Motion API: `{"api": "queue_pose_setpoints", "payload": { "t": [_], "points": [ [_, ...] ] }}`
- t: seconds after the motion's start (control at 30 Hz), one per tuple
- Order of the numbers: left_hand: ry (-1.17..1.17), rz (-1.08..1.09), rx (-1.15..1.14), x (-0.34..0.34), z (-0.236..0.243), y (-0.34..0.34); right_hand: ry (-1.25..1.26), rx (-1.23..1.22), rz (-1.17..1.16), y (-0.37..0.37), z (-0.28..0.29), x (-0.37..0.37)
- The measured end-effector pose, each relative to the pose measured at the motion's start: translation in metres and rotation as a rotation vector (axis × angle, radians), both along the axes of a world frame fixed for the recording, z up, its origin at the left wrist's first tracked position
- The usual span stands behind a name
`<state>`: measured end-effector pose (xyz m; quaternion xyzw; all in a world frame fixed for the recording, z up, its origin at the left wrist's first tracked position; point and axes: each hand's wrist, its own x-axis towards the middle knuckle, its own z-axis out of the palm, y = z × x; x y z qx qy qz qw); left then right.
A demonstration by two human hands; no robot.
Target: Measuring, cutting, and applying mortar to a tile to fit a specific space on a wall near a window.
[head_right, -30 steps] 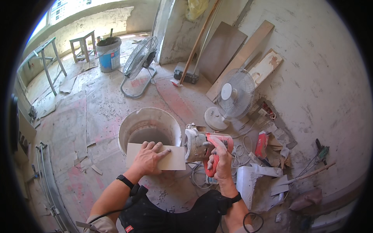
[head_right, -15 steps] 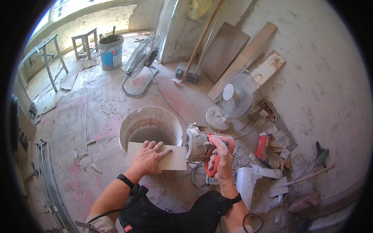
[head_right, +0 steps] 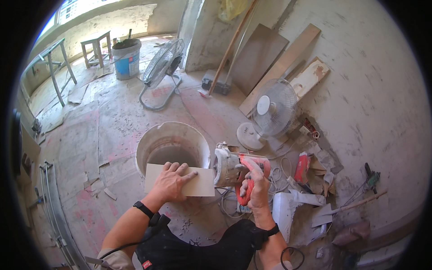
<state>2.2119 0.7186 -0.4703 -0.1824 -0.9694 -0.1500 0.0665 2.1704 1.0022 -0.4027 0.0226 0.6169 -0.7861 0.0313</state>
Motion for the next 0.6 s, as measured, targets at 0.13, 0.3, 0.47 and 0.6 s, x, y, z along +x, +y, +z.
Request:
{"api": "queue_pose_setpoints", "payload": {
  "t": [0.13,0.3,0.47,0.6],
  "points": [
    [0.000,0.001,-0.014,0.000,-0.002,-0.001,0.038,-0.001,0.000,-0.002,0.000,0.002],
    [-0.007,-0.004,-0.025,-0.001,0.001,0.001,0.010,-0.014,0.015,0.006,-0.005,0.001],
    [-0.013,-0.001,-0.031,0.000,0.001,0.001,-0.021,-0.024,0.004,0.005,-0.005,0.002],
    [-0.016,0.003,-0.022,-0.001,-0.001,0.000,-0.039,-0.042,0.010,0.007,-0.006,0.002]
  ]
}}
